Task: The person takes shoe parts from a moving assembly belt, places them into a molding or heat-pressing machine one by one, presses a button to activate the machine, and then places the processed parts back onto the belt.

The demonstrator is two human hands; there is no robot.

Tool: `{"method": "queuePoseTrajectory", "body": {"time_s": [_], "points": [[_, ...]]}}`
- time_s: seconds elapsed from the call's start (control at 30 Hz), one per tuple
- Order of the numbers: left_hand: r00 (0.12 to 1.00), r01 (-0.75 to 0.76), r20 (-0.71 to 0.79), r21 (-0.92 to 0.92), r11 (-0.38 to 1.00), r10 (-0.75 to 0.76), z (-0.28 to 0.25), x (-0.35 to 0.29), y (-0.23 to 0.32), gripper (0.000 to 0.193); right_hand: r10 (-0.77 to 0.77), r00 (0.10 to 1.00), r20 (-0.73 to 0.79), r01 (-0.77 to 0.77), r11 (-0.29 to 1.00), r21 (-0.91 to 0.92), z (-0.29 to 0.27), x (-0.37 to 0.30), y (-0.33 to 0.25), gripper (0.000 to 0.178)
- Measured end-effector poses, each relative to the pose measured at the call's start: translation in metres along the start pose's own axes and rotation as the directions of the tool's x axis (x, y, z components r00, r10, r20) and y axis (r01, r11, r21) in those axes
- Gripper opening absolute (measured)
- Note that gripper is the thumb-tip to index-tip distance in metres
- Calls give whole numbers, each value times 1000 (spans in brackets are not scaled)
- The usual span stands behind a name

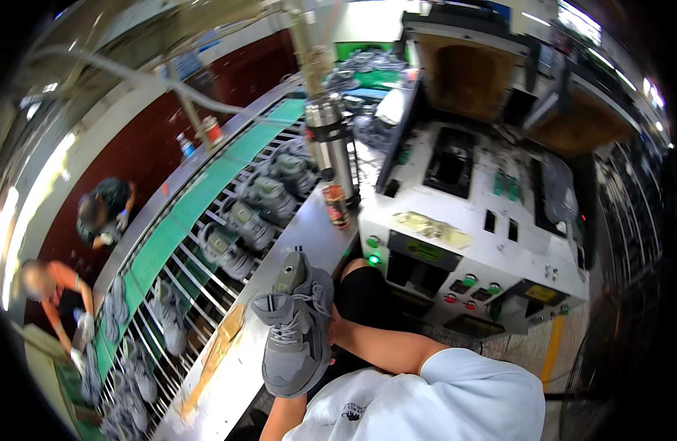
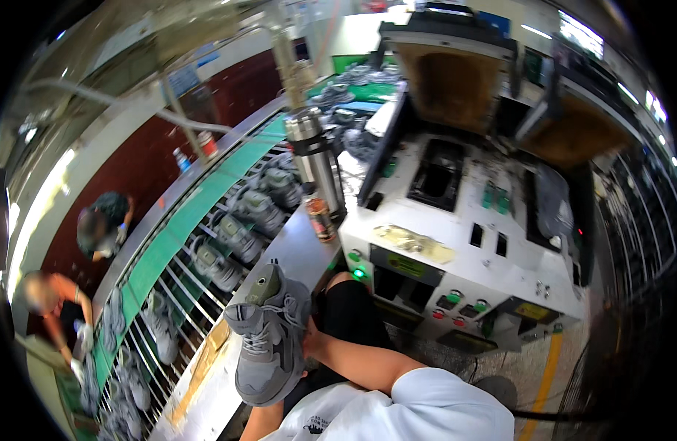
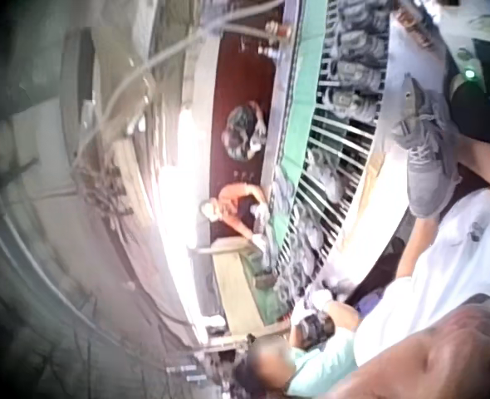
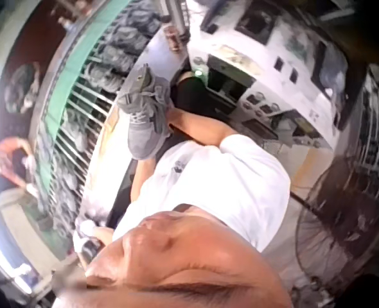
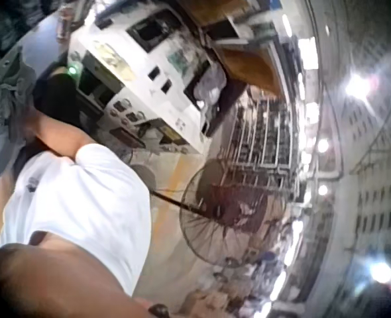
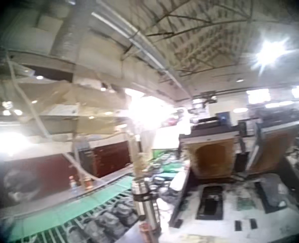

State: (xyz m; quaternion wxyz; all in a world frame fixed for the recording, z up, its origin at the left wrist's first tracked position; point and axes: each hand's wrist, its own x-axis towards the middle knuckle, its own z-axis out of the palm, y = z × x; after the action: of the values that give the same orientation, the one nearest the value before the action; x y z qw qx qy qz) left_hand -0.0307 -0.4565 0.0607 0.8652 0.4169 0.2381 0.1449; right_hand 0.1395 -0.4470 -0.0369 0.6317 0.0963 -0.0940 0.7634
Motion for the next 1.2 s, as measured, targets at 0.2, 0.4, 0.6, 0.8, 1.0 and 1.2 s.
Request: {"method": "queuePoseTrajectory", "body": {"time_s": [0.2, 0.4, 0.6, 0.8, 1.0, 1.2], "points": [[989, 62, 148, -580, 812, 30, 48, 20, -16, 79, -507, 858, 77, 513, 840, -177, 9, -74, -88, 48], [998, 70, 18, -278, 958, -68, 35, 63, -52, 66, -499, 865, 56, 495, 866, 69, 19, -168, -91, 53], [988, 6, 155, -76, 997, 6, 33, 96, -51, 63, -211, 944, -254, 235, 970, 68, 105, -206, -17, 74], [987, -18, 160, 57, 998, 8, 62, 125, -32, 72, 26, 978, 205, -91, 945, 315, 99, -197, -19, 86], [970, -55, 234, -25, 998, 60, 70, 156, -14, 54, -182, 974, 135, 124, 927, 353, 114, -186, -46, 82], [982, -132, -142, -68, 989, 121, 15, 160, -10, 22, -475, 879, 29, 475, 880, 0, 153, -198, -102, 87]]}}
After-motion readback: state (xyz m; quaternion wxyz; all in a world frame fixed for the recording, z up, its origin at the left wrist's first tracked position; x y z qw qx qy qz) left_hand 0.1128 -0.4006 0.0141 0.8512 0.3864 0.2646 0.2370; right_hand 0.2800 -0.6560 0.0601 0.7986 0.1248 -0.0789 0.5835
